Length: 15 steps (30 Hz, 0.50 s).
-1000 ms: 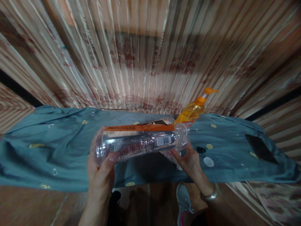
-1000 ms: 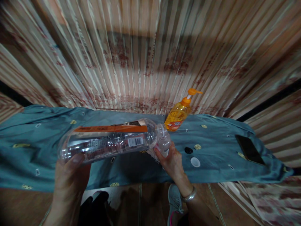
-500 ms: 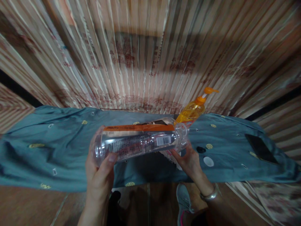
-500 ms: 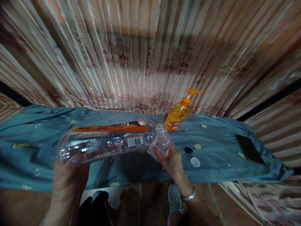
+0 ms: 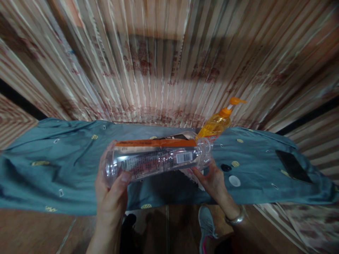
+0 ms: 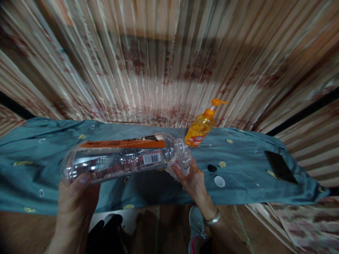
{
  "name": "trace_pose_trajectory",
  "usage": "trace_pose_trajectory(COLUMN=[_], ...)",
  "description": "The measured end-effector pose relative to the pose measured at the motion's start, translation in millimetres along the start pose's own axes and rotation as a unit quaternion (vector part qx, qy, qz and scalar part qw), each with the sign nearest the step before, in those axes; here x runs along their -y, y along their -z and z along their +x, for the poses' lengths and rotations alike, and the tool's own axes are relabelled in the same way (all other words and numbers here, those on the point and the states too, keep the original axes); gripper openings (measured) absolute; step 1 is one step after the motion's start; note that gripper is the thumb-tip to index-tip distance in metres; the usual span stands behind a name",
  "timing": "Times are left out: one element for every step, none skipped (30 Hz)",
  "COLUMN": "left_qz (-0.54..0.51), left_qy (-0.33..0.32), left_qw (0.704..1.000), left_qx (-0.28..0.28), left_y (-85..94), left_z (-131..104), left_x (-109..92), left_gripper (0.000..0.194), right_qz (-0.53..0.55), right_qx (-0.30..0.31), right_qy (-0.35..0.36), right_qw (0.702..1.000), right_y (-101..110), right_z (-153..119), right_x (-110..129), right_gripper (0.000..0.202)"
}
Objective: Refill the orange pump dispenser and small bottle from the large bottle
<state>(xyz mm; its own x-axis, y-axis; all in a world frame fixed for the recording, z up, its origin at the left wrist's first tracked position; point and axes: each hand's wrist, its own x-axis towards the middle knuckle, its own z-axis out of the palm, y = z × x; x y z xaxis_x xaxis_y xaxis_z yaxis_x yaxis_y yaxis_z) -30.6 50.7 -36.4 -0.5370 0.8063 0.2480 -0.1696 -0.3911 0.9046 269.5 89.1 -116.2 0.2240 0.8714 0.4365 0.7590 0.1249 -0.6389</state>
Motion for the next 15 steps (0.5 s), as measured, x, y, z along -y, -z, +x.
trace_pose_trajectory(left_qz=[0.003,0.006,0.008,0.008,0.005,0.001,0.000,0.002,0.005,0.007,0.009,0.010,0.011,0.012,0.014], left_qy=[-0.001,-0.002,-0.003,-0.005,-0.006,-0.006,-0.007,-0.009,-0.012,-0.012,-0.011,-0.008,-0.006,-0.004,-0.004], left_qw=[1.000,1.000,1.000,1.000,1.000,1.000,1.000,1.000,1.000,1.000,1.000,1.000,1.000,1.000,1.000], left_qx=[0.000,0.000,0.000,0.000,-0.002,-0.002,-0.004,-0.006,-0.008,-0.009,-0.009,-0.009,-0.008,-0.008,-0.010], left_y=[-0.1,0.0,0.2,0.5,0.8,1.0,1.2,1.3,1.4,1.5,1.6,1.6,1.6,1.5,1.2], left_z=[-0.1,-0.1,0.1,0.5,0.9,1.2,1.4,1.5,1.3,1.0,0.6,0.2,-0.1,-0.2,-0.1], left_x=[-0.4,-0.4,-0.1,0.5,1.3,2.2,3.0,3.6,4.0,4.2,4.2,4.0,3.8,3.5,3.1], left_gripper=[0.087,0.086,0.085,0.085,0.085,0.085,0.085,0.086,0.086,0.088,0.089,0.090,0.091,0.092,0.093], right_qz=[-0.001,-0.002,-0.002,0.000,0.001,0.002,0.002,-0.001,-0.004,-0.007,-0.008,-0.009,-0.008,-0.006,-0.004], right_qx=[0.002,0.004,0.006,0.007,0.007,0.007,0.007,0.007,0.007,0.008,0.007,0.007,0.007,0.008,0.007], right_qy=[-0.001,-0.003,-0.005,-0.006,-0.006,-0.005,-0.005,-0.005,-0.005,-0.006,-0.007,-0.007,-0.005,-0.003,0.000], right_qw=[1.000,1.000,1.000,1.000,1.000,1.000,1.000,1.000,1.000,1.000,1.000,1.000,1.000,1.000,1.000], right_y=[0.3,0.6,0.8,1.0,1.1,1.1,1.1,1.0,1.0,1.0,1.0,1.1,1.1,1.2,1.1], right_z=[0.0,0.0,0.0,-0.1,-0.1,-0.2,-0.3,-0.4,-0.5,-0.5,-0.6,-0.6,-0.6,-0.6,-0.6], right_x=[0.2,0.4,0.4,0.4,0.3,0.0,-0.3,-0.6,-0.9,-1.1,-1.2,-1.3,-1.3,-1.2,-1.1], right_gripper=[0.099,0.098,0.097,0.095,0.093,0.092,0.092,0.092,0.093,0.093,0.094,0.093,0.093,0.093,0.094])
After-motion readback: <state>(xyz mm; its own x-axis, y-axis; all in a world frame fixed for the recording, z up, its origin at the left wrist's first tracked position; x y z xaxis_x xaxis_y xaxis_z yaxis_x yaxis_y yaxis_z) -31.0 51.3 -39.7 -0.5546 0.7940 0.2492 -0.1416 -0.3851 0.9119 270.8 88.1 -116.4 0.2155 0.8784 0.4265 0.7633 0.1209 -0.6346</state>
